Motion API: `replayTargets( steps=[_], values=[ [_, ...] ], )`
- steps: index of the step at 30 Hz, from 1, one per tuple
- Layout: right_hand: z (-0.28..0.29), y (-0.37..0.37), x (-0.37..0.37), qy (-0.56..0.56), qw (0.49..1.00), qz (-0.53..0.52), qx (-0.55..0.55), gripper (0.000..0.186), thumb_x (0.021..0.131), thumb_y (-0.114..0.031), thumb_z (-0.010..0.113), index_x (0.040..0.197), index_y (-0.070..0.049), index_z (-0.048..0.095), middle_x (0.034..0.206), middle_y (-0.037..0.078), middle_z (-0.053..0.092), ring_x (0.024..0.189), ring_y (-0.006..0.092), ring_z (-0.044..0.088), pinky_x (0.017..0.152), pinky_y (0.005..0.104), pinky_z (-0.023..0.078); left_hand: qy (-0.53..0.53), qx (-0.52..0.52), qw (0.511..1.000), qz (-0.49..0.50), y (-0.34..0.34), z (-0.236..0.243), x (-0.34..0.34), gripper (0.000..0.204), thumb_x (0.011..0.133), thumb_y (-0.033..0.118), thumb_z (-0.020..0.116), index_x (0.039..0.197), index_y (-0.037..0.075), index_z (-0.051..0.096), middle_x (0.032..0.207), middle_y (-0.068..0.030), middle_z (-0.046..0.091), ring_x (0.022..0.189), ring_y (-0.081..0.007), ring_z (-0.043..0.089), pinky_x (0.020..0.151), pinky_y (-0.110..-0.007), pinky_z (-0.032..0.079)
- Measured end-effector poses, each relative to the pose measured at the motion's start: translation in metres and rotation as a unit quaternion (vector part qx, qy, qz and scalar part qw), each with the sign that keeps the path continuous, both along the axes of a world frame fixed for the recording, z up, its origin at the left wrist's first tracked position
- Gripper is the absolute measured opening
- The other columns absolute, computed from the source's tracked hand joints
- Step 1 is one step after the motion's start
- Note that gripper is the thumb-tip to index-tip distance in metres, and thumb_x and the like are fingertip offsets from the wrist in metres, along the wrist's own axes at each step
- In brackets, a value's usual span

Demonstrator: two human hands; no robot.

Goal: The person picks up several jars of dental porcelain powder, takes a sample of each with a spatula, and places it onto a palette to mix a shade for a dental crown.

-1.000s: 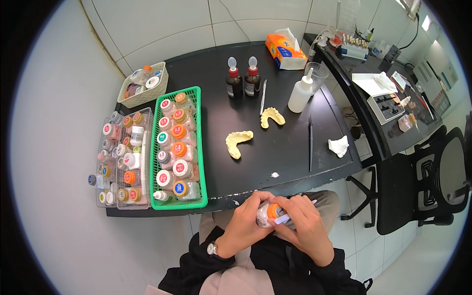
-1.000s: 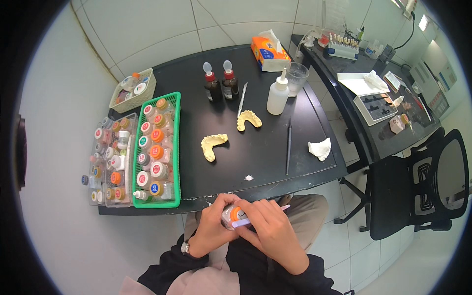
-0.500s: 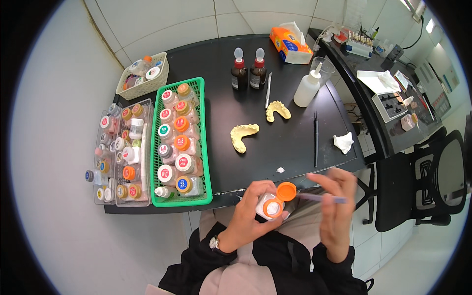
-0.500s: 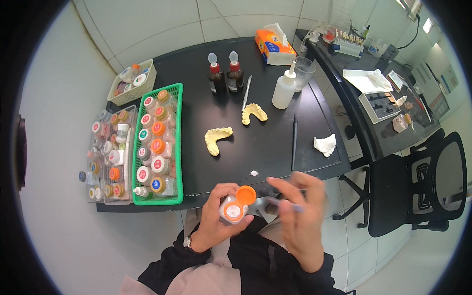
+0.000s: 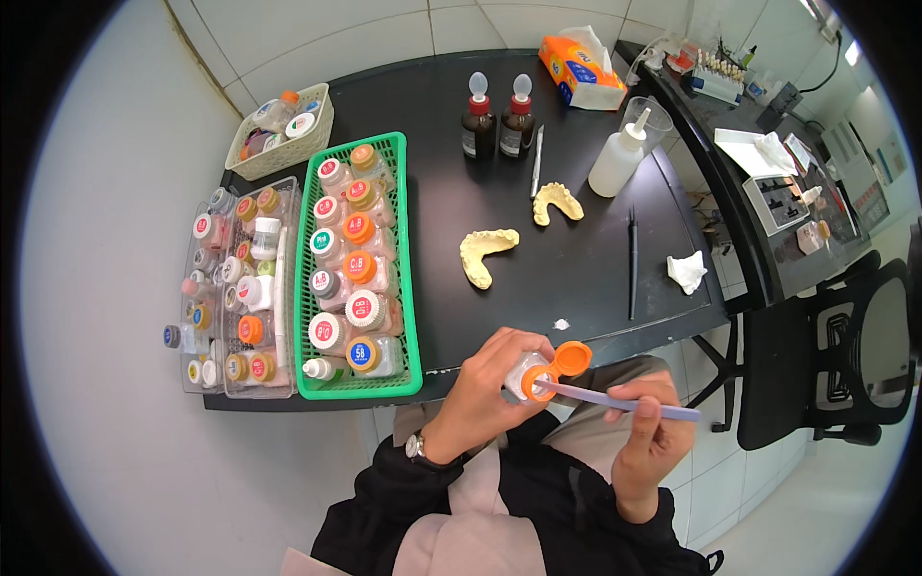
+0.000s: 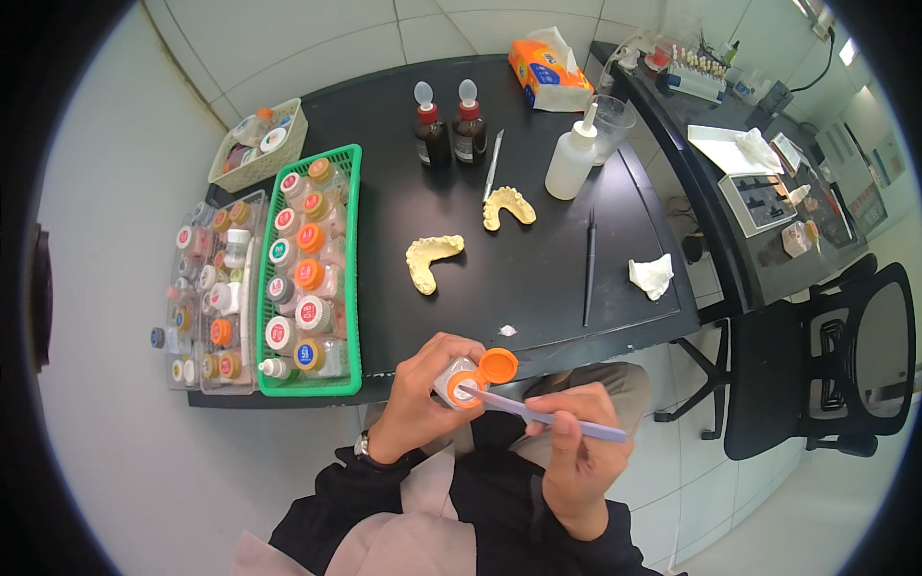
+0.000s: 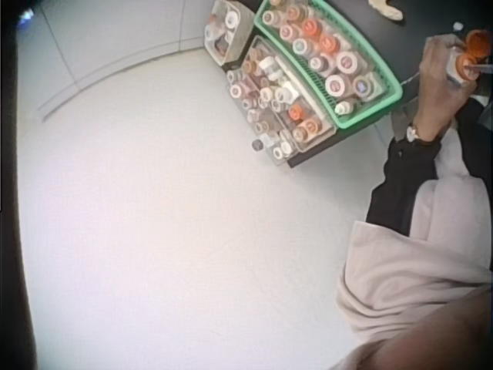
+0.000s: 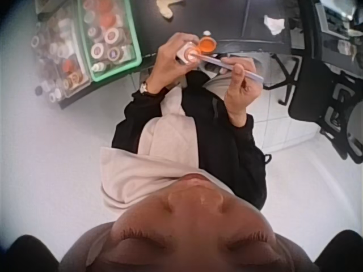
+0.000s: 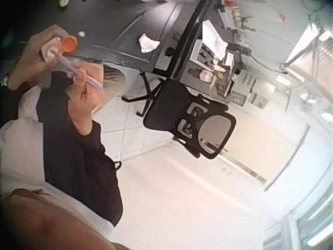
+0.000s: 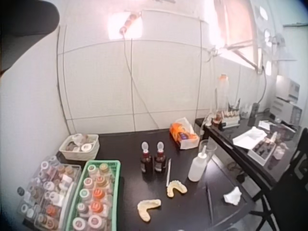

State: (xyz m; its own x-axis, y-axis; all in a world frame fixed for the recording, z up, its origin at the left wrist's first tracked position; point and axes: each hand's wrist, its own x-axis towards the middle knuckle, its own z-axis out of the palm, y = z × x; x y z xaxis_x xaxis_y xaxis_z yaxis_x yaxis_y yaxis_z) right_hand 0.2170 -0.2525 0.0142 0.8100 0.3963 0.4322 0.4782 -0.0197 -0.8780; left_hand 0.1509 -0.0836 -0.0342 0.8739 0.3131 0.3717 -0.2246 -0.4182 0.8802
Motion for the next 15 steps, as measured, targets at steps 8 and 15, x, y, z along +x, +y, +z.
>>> replayTargets(
  steps=[8, 15],
  values=[
    [-0.009, 0.014, -0.011, 0.011, 0.999, 0.024, -0.03, 0.02, 0.097, -0.012, 0.057, 0.09, 0.004, 0.067, 0.075, 0.008, 0.066, 0.068, 0.015, 0.057, 0.06, 0.0257, 0.043, -0.01, -0.01, 1.0, -0.008, 0.003, -0.003, 0.001, 0.044, 0.068, 0.004, 0.08, 0.106, 0.003, 0.059, 0.101, -0.0085, 0.065, 0.092, -0.0275, 0.062, 0.079, -0.035, 0.051],
    [-0.011, 0.019, -0.014, 0.026, 0.999, 0.029, -0.013, 0.016, 0.095, -0.009, 0.059, 0.091, 0.003, 0.069, 0.077, 0.008, 0.067, 0.067, 0.0149, 0.056, 0.06, 0.0253, 0.043, -0.007, -0.018, 1.0, -0.008, 0.003, -0.002, 0.002, 0.042, 0.068, 0.005, 0.08, 0.104, 0.003, 0.06, 0.101, -0.0085, 0.066, 0.091, -0.0269, 0.062, 0.078, -0.035, 0.052]
  ],
)
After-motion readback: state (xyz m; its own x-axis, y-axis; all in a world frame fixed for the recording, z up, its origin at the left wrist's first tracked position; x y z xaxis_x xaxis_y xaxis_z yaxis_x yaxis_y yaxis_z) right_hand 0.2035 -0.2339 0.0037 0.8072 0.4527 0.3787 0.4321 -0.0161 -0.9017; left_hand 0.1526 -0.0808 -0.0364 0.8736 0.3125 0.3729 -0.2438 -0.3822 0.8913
